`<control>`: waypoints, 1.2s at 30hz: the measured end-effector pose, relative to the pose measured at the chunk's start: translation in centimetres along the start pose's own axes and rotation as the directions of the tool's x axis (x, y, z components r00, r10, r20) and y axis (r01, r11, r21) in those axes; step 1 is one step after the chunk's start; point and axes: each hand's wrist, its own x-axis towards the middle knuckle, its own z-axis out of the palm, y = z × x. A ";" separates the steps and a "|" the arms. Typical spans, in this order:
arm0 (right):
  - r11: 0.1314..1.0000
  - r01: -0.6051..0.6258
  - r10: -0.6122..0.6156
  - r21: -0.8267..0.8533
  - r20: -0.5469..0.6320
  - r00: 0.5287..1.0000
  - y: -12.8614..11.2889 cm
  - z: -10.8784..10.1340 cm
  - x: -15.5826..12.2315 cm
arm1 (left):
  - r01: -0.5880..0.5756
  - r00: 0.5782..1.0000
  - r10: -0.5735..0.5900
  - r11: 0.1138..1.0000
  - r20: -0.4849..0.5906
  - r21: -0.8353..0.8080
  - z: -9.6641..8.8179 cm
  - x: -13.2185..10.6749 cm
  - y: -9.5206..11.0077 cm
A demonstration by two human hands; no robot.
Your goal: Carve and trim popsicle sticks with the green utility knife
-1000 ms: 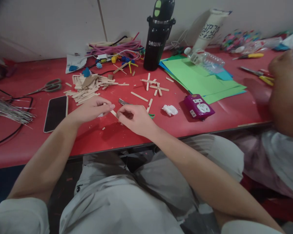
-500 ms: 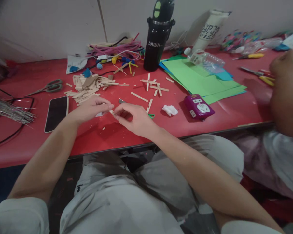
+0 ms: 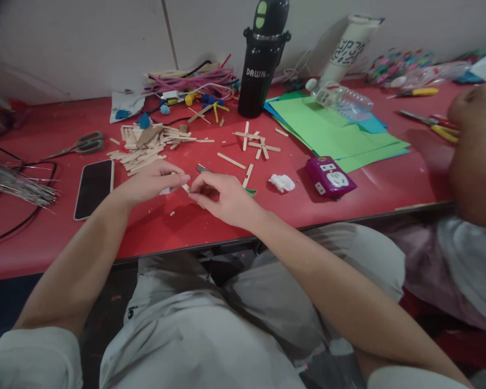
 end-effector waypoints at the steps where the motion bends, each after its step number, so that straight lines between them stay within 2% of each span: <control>1: 1.000 0.000 0.000 -0.002 0.008 1.000 0.1 0.0 0.0 | 0.003 1.000 -0.003 1.000 0.002 -0.001 0.0 0.0 0.1; 8: 0.999 0.036 -0.036 -0.007 0.020 0.999 0.0 -0.2 -0.1 | 0.022 1.000 -0.022 1.000 0.000 0.001 0.1 -0.1 0.4; 11: 0.971 0.148 -0.154 -0.187 -0.017 0.988 0.0 -0.2 0.0 | 0.028 1.000 -0.029 0.999 0.010 0.021 0.1 -0.1 0.1; 15: 0.860 0.238 -0.283 -0.451 -0.034 0.958 0.6 -0.1 0.1 | 0.017 1.000 -0.017 0.997 -0.002 0.075 0.2 0.1 -0.1; 20: 0.769 0.210 -0.250 -0.603 0.018 0.968 1.2 0.2 0.0 | 0.030 0.999 -0.028 0.990 -0.018 0.139 0.4 0.2 0.1; 28: 0.589 0.137 -0.123 -0.797 0.080 0.989 0.3 0.6 0.1 | 0.081 0.997 -0.078 0.980 -0.028 0.181 0.6 0.2 0.3; 36: 0.541 0.142 -0.111 -0.829 0.097 0.989 0.2 1.1 0.1 | 0.110 0.994 -0.110 0.974 -0.009 0.196 0.5 0.4 0.0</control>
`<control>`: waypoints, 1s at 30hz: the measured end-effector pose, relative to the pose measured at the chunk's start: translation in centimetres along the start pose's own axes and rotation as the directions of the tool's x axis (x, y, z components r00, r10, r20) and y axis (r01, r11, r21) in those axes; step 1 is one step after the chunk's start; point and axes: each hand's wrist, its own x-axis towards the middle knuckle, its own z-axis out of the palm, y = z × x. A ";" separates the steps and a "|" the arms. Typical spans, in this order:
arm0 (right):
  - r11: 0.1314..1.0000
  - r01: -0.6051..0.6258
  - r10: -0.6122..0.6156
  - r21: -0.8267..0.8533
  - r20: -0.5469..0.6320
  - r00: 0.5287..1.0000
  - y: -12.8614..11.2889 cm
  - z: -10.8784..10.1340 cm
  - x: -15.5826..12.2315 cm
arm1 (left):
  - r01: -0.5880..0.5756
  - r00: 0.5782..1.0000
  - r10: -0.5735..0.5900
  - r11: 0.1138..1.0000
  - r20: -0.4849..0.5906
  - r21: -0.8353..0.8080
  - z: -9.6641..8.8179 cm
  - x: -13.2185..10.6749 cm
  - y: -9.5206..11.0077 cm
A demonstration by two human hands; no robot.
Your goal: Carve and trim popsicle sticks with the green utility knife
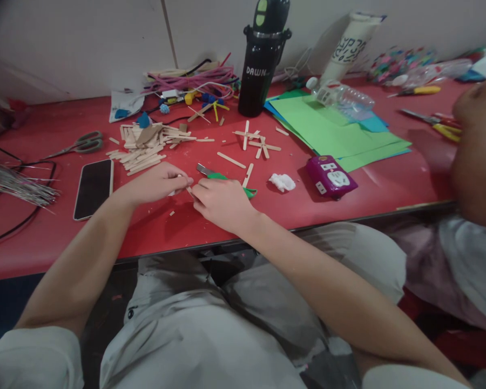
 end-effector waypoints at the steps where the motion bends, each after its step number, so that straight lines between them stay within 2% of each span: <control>1: 1.000 0.005 -0.005 0.007 -0.002 1.000 0.0 0.1 0.0 | 0.002 1.000 -0.002 1.000 -0.002 0.000 0.0 0.0 0.0; 9: 0.989 0.026 -0.020 0.146 -0.040 0.999 0.5 0.9 0.1 | 0.005 1.000 -0.005 1.000 0.008 0.008 -0.1 0.0 0.0; 18: 0.935 -0.071 0.102 0.346 -0.070 0.992 1.1 0.3 -0.1 | -0.007 1.000 0.007 1.000 -0.007 0.017 -0.5 -0.2 -0.4; 24: 0.921 -0.152 0.185 0.359 -0.059 0.981 1.3 -0.4 -0.1 | -0.077 0.997 0.076 0.990 -0.016 -0.121 -0.9 -0.8 0.1; 27: 0.918 -0.104 0.152 0.382 -0.097 0.984 1.4 -0.4 -0.1 | -0.103 0.995 0.102 0.980 -0.012 -0.172 -1.0 -1.0 0.2; 30: 0.873 -0.048 0.123 0.485 -0.123 0.985 1.2 -0.6 -0.1 | -0.112 0.994 0.112 0.976 -0.008 -0.189 -1.1 -1.0 0.2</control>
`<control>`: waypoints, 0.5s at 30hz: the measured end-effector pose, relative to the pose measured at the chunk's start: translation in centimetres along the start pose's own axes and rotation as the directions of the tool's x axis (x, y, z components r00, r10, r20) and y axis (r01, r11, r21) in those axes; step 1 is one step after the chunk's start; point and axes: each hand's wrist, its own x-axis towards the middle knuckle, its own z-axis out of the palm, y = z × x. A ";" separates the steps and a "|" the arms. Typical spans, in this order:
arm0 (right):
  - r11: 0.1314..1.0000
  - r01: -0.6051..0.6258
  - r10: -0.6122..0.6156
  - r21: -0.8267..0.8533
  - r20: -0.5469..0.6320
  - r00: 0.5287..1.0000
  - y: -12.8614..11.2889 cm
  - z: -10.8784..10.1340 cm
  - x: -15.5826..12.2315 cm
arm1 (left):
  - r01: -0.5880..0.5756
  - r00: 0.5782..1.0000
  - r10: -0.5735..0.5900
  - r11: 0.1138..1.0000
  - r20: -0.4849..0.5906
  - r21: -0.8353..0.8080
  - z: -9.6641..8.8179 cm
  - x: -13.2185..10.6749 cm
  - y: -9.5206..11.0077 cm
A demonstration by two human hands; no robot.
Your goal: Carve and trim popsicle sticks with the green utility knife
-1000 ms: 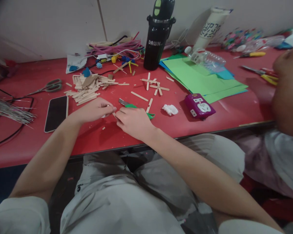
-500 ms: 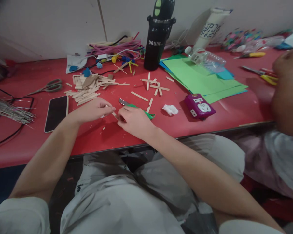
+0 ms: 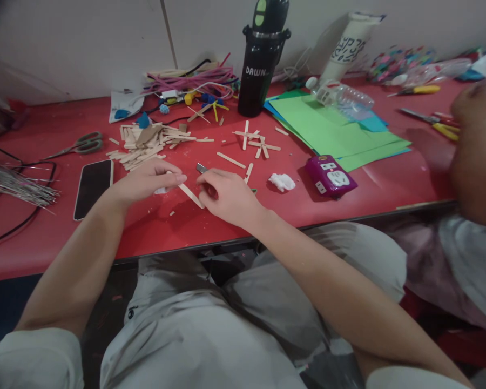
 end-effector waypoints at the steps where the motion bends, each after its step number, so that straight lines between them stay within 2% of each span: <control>1: 0.999 -0.019 0.018 0.050 0.013 1.000 -0.1 -0.1 0.0 | -0.003 1.000 0.003 1.000 -0.003 -0.003 0.0 0.0 0.0; 4: 0.968 -0.142 0.127 0.207 0.087 0.988 -0.5 -0.3 -0.1 | -0.015 1.000 0.014 1.000 -0.010 -0.023 -0.1 0.1 -0.1; 9: 0.831 -0.297 0.235 0.470 0.188 0.954 -1.0 -0.3 -0.1 | -0.042 0.998 0.041 0.999 -0.048 -0.010 -0.3 0.1 -0.1; 11: 0.809 -0.301 0.256 0.504 0.159 0.954 -1.1 -0.3 -0.1 | -0.052 0.997 0.053 0.998 -0.050 0.023 -0.4 0.0 -0.1; 15: 0.840 -0.279 0.269 0.465 0.090 0.959 -1.2 -0.3 -0.2 | -0.065 0.996 0.069 0.995 -0.056 0.073 -0.2 0.0 -0.1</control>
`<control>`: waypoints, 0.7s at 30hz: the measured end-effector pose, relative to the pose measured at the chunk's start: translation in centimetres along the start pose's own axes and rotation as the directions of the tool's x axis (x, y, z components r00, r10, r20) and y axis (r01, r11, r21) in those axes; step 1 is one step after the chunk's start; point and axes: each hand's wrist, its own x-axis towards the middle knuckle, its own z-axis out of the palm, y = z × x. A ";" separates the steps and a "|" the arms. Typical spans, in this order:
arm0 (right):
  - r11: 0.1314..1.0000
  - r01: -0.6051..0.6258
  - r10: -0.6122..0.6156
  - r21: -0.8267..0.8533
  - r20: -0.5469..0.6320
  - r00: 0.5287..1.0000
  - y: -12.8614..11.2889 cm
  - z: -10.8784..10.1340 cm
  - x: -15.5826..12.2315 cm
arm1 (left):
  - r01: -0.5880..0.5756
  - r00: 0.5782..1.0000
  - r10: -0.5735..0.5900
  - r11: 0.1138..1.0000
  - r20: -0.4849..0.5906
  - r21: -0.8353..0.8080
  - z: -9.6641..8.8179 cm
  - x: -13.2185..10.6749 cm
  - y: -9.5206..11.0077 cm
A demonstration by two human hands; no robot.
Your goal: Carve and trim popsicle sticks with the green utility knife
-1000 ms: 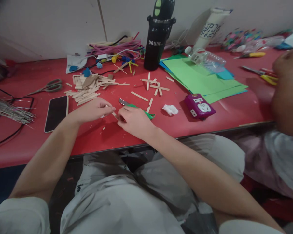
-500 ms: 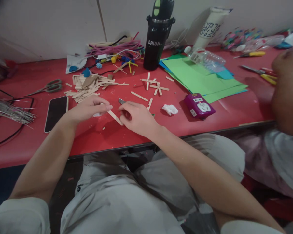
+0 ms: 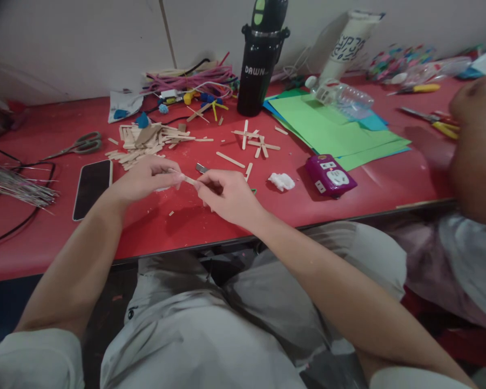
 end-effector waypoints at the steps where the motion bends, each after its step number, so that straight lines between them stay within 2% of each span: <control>1: 1.000 0.006 -0.006 -0.017 -0.003 1.000 0.0 0.0 -0.1 | -0.002 1.000 0.002 1.000 -0.014 0.021 0.1 0.0 0.0; 9: 0.985 0.060 -0.065 -0.160 -0.026 0.998 -0.2 0.0 -0.3 | 0.011 0.998 -0.001 0.985 -0.060 0.170 0.7 0.0 -0.1; 21: 0.989 0.066 -0.070 -0.131 -0.026 0.997 0.2 -0.1 -0.1 | -0.040 0.997 0.053 0.978 -0.057 0.206 0.7 0.2 -0.4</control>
